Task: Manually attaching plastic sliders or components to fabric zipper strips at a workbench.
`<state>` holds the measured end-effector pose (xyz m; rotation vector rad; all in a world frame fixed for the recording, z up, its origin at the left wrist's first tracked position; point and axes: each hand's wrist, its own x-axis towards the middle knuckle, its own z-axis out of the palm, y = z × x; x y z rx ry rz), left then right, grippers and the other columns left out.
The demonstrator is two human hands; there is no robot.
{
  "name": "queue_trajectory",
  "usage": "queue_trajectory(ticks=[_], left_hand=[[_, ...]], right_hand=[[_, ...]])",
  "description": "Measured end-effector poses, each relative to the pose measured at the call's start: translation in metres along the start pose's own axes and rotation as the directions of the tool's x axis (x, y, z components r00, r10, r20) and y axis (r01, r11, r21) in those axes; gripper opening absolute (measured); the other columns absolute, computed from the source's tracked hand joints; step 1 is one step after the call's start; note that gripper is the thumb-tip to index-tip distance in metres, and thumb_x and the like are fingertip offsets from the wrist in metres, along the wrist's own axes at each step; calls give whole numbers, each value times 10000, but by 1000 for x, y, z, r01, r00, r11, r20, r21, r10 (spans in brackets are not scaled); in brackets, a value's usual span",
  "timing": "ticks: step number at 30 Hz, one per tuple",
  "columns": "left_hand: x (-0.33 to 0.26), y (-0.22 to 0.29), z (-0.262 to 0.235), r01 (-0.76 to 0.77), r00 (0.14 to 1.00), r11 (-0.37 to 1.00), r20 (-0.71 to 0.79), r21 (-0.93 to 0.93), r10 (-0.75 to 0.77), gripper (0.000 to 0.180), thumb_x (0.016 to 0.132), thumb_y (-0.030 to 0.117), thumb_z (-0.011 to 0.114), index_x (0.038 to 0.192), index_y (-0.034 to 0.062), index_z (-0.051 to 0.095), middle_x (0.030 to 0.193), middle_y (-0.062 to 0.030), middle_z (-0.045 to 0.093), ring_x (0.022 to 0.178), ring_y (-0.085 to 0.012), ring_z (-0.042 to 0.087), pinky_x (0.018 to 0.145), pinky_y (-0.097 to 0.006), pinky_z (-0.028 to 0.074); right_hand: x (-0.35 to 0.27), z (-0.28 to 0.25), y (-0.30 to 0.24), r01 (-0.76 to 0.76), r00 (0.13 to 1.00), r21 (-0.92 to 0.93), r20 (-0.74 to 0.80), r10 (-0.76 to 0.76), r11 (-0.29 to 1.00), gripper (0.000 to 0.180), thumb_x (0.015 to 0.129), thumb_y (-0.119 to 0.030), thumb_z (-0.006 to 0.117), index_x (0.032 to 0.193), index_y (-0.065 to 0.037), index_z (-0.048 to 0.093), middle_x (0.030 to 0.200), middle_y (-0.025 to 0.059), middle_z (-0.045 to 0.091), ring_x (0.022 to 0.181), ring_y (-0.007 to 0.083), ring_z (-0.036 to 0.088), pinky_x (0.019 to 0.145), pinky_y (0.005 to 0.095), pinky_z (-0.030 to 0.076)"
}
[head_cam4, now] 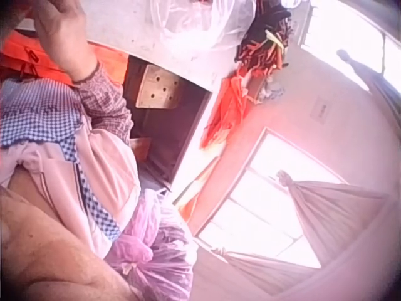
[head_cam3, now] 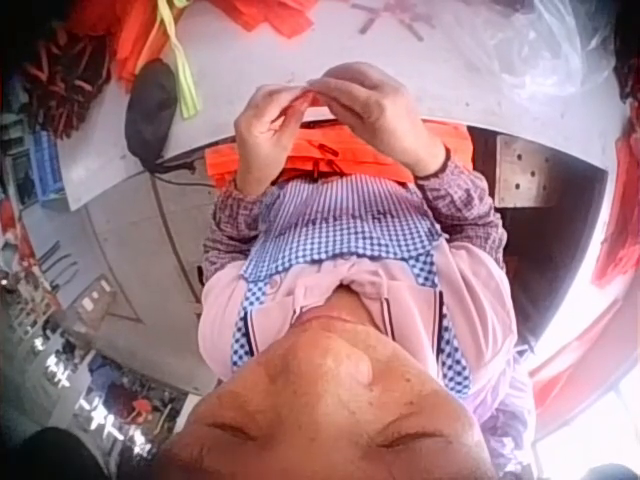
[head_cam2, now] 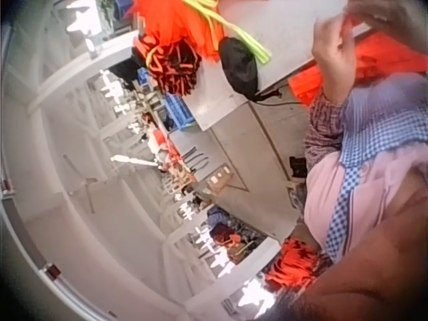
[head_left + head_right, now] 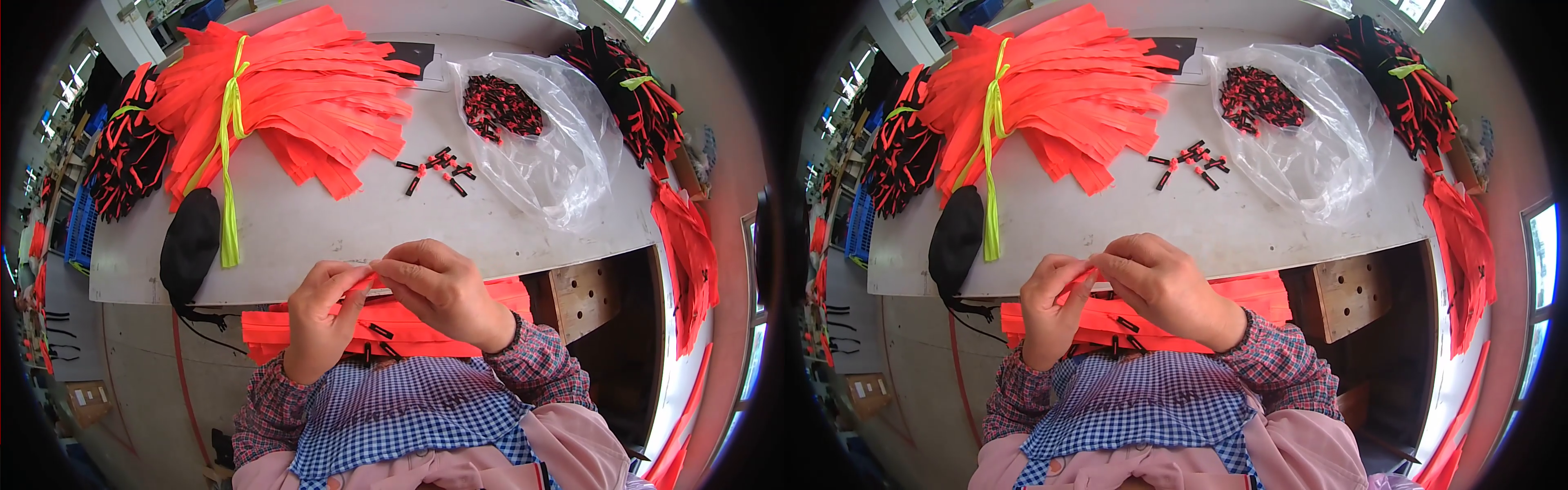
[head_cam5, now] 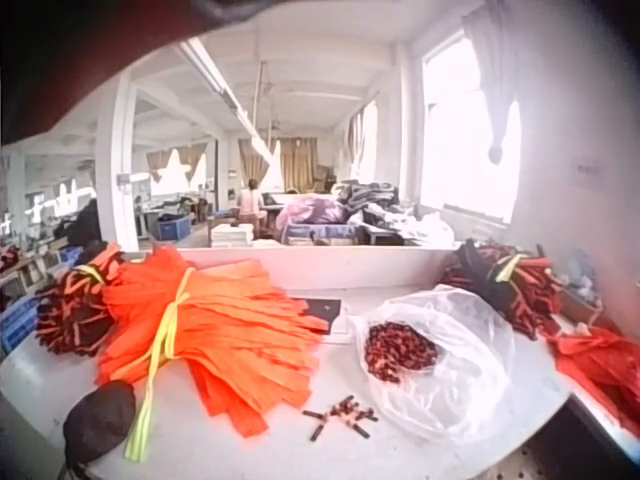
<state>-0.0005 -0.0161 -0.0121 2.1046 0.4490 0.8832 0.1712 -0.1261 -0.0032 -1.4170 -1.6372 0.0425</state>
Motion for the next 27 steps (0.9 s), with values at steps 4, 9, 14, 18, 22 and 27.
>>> queue_trajectory(ticks=[4,9,14,18,22,27], left_hand=[[-1,-1,1,-13,1000,1000,-1,16,13,205,876,-59,711,1076,-16,703,995,-115,682,849,-206,691,733,-297,566],[0,-1,-3,125,992,966,46,-226,-118,199,896,-54,702,1093,-23,706,1032,-103,693,912,-175,688,784,-293,573],[0,-1,-9,220,975,858,75,-464,-209,147,944,-7,690,1087,-36,713,1044,-81,695,968,-137,669,836,-269,554],[-2,-5,-10,330,940,707,149,-626,-306,189,948,2,671,1136,-8,664,1009,-67,655,940,-148,629,883,-300,517],[-5,-10,-15,361,906,490,174,-793,-386,307,990,83,645,1288,35,593,1002,-65,650,953,-168,628,915,-325,505],[-6,-11,-21,409,904,524,254,-747,-343,331,999,74,627,1321,34,564,1078,-46,644,1022,-139,616,945,-299,489]], right_hand=[[0,3,-3,12,1000,8,6,-12,1000,355,802,-21,756,1155,-24,714,1024,119,670,875,278,683,737,367,583],[-1,-10,-8,-257,966,353,129,225,900,285,888,-116,764,1152,-19,717,996,126,676,832,234,678,705,314,566],[-3,-3,-2,-397,917,507,173,360,766,227,943,-161,739,1117,-17,722,966,95,688,802,146,648,682,264,526],[-9,15,2,-428,893,760,274,356,489,146,978,-126,701,1073,-18,721,967,23,680,838,87,618,734,257,516],[-11,22,4,-406,899,853,310,309,327,135,999,-119,671,1084,-19,701,960,-12,650,859,66,578,768,248,495],[-6,23,10,-525,848,817,477,230,238,139,1023,-137,639,1101,-25,662,967,-29,637,840,53,541,768,239,477]])
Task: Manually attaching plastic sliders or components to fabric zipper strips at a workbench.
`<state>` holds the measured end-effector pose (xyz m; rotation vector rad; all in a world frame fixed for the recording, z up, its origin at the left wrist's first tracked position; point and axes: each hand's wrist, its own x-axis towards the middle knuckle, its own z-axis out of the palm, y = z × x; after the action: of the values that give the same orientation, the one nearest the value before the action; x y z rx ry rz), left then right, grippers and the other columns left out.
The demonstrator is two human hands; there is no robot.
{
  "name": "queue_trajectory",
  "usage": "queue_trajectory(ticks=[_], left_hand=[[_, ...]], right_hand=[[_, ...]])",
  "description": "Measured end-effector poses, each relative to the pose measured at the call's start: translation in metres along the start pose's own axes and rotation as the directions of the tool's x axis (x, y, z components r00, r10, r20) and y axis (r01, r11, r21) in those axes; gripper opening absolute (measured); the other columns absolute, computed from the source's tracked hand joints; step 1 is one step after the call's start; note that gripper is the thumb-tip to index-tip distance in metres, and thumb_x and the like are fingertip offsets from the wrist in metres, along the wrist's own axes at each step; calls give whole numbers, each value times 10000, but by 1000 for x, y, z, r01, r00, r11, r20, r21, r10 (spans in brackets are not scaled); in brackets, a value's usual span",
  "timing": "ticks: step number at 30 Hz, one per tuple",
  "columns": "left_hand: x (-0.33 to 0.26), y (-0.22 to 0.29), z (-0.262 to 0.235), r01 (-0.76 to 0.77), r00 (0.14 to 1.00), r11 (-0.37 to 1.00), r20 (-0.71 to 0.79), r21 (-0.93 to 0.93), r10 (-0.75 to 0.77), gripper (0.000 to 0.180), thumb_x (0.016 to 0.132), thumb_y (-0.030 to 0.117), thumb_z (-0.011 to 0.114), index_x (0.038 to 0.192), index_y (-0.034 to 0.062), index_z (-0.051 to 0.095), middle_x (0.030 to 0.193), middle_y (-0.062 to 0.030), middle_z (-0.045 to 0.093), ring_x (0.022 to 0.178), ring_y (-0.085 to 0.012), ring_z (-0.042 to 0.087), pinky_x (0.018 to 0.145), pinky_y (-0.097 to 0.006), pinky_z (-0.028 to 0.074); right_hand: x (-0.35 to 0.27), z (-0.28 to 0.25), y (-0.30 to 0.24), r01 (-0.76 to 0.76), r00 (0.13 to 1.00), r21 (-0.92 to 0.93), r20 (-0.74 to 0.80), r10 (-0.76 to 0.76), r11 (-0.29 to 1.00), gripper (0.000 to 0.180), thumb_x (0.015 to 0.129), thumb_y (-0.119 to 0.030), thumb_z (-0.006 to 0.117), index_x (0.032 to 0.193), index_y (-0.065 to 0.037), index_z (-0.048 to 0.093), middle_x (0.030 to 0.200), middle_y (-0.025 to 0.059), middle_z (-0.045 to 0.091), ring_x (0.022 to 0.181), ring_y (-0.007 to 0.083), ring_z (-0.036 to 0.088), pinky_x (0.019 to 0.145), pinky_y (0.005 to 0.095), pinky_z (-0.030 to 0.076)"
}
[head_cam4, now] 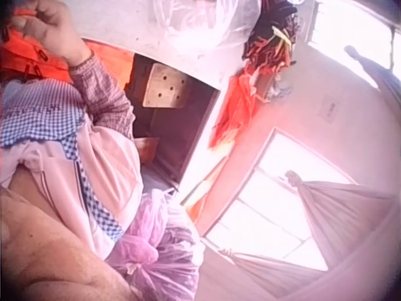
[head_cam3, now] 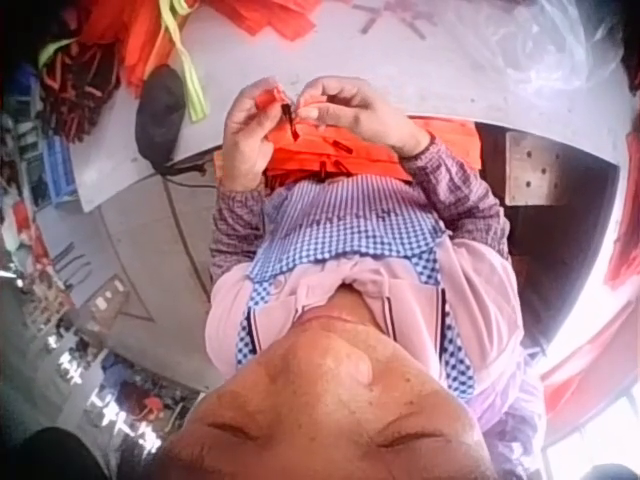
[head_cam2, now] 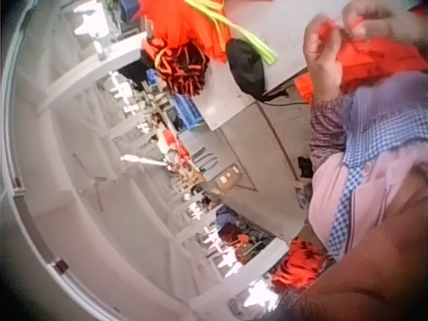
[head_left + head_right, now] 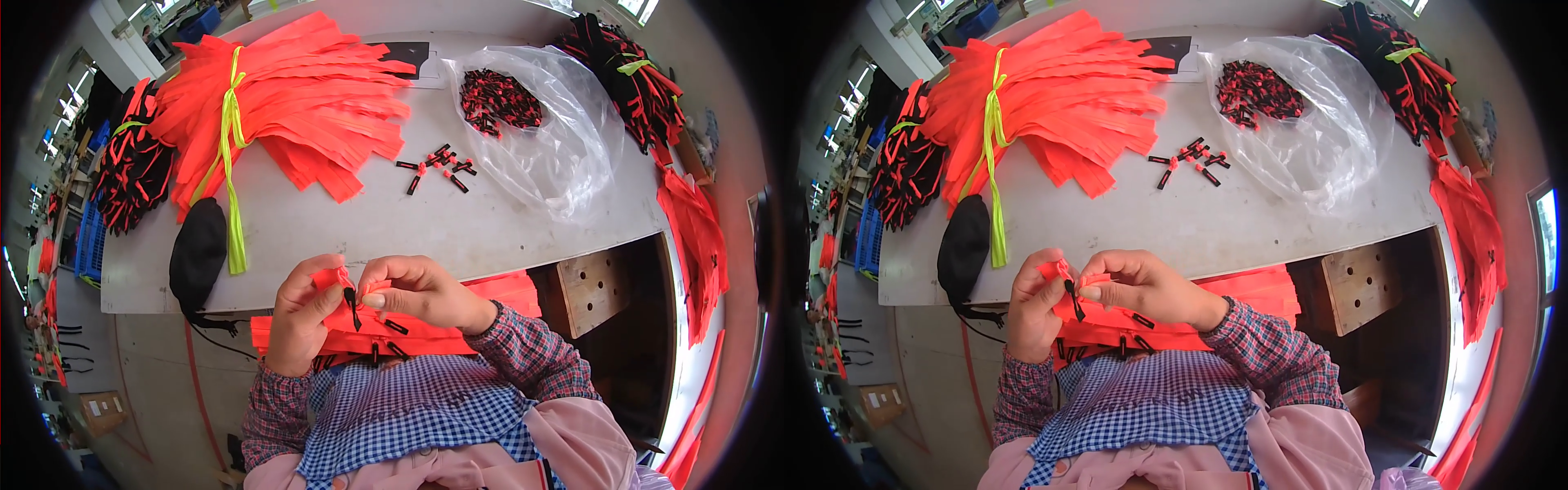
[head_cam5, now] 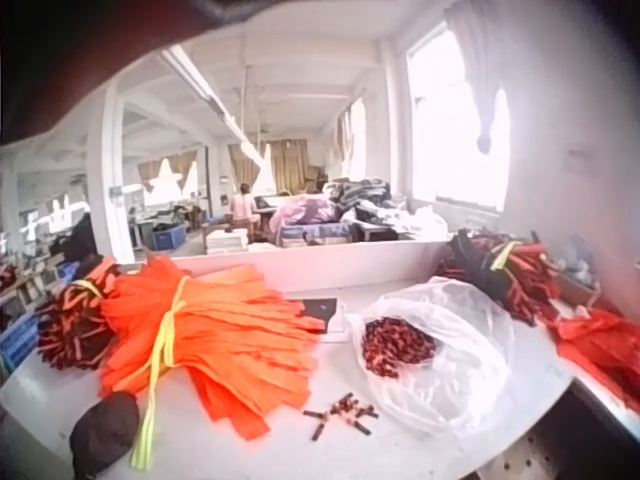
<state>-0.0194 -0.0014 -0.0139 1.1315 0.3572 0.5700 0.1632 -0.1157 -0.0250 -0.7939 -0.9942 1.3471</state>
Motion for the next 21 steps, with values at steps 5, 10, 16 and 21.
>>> queue_trajectory(ticks=[5,10,16,21], left_hand=[[-1,7,1,98,989,993,120,-66,-89,265,1015,49,587,1276,2,584,1202,-53,642,1117,-125,609,1006,-290,476],[-1,13,1,173,973,985,153,23,-174,250,1007,64,593,1243,-18,581,1165,-70,645,1096,-134,613,973,-284,485],[2,15,-5,162,956,964,209,212,-207,267,1006,95,605,1231,-50,597,1190,-94,654,1099,-144,620,967,-278,489],[4,19,-8,148,960,939,183,312,-212,316,975,55,641,1274,-36,592,1199,-86,661,1086,-142,626,970,-271,488]], right_hand=[[5,-6,0,-88,992,4,87,87,996,157,1024,-146,632,1105,-14,655,995,-24,659,886,46,563,797,246,489],[4,-9,-2,-178,977,67,131,168,982,161,996,-110,647,1097,12,675,1000,-6,683,970,75,601,898,264,488],[3,-9,3,-209,976,31,70,207,977,152,988,-137,661,1027,8,688,925,-24,680,892,50,592,790,243,490],[2,-6,8,-151,987,-91,-67,145,984,126,973,-98,677,1036,11,693,907,-6,676,877,75,607,722,270,500]])
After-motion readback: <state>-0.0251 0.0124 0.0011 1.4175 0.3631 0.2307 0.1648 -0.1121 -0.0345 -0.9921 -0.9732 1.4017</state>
